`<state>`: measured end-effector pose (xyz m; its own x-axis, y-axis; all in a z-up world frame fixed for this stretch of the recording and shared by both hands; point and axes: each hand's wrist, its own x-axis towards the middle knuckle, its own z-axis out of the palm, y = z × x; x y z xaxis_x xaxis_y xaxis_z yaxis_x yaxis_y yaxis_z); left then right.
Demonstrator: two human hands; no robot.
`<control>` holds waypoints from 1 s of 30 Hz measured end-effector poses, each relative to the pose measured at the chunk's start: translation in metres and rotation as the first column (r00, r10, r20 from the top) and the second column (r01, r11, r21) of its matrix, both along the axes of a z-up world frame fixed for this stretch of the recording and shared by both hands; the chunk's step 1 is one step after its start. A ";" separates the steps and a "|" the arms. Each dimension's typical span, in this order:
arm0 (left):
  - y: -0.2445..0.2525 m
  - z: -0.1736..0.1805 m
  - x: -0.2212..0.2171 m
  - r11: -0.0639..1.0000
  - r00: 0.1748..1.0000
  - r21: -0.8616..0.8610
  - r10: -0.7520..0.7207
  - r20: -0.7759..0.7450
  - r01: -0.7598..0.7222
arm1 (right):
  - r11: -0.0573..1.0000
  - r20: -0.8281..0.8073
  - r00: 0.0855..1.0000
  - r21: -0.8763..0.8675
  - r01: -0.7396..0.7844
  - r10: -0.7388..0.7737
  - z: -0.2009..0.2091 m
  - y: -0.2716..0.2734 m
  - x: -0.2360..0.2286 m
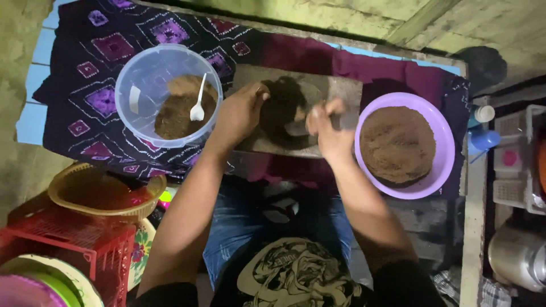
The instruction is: Grinding brown ingredients into a fine powder using a traditional stone mortar and pestle.
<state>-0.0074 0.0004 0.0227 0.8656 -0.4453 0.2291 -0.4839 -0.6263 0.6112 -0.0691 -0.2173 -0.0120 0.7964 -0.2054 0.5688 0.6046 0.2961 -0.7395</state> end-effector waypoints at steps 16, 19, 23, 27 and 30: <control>0.003 0.000 0.001 0.998 1.000 -0.057 -0.011 -0.002 0.011 | 0.983 0.096 0.988 -0.129 0.133 -0.122 0.044 0.030 -0.010; 0.002 -0.009 0.003 0.999 1.000 -0.053 -0.003 -0.006 0.002 | 0.871 -0.034 0.987 -0.477 0.120 -0.155 0.031 0.038 -0.002; 0.002 -0.011 0.006 0.999 1.000 -0.044 0.020 0.011 -0.019 | 0.859 0.033 0.972 -0.463 0.220 -0.232 0.008 0.023 0.005; 0.001 -0.011 0.008 1.000 0.999 0.005 0.022 -0.032 -0.022 | 0.910 0.093 0.975 -0.349 0.223 -0.203 0.070 0.012 -0.006; 0.003 -0.006 0.003 1.000 0.999 -0.027 0.008 -0.034 -0.009 | 0.766 0.234 0.884 -0.442 0.468 -0.405 0.011 -0.007 0.024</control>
<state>-0.0043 0.0032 0.0169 0.8767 -0.4319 0.2116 -0.4576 -0.6133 0.6438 -0.0454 -0.2247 -0.0009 0.6075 -0.1954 0.7699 0.6732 -0.3878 -0.6296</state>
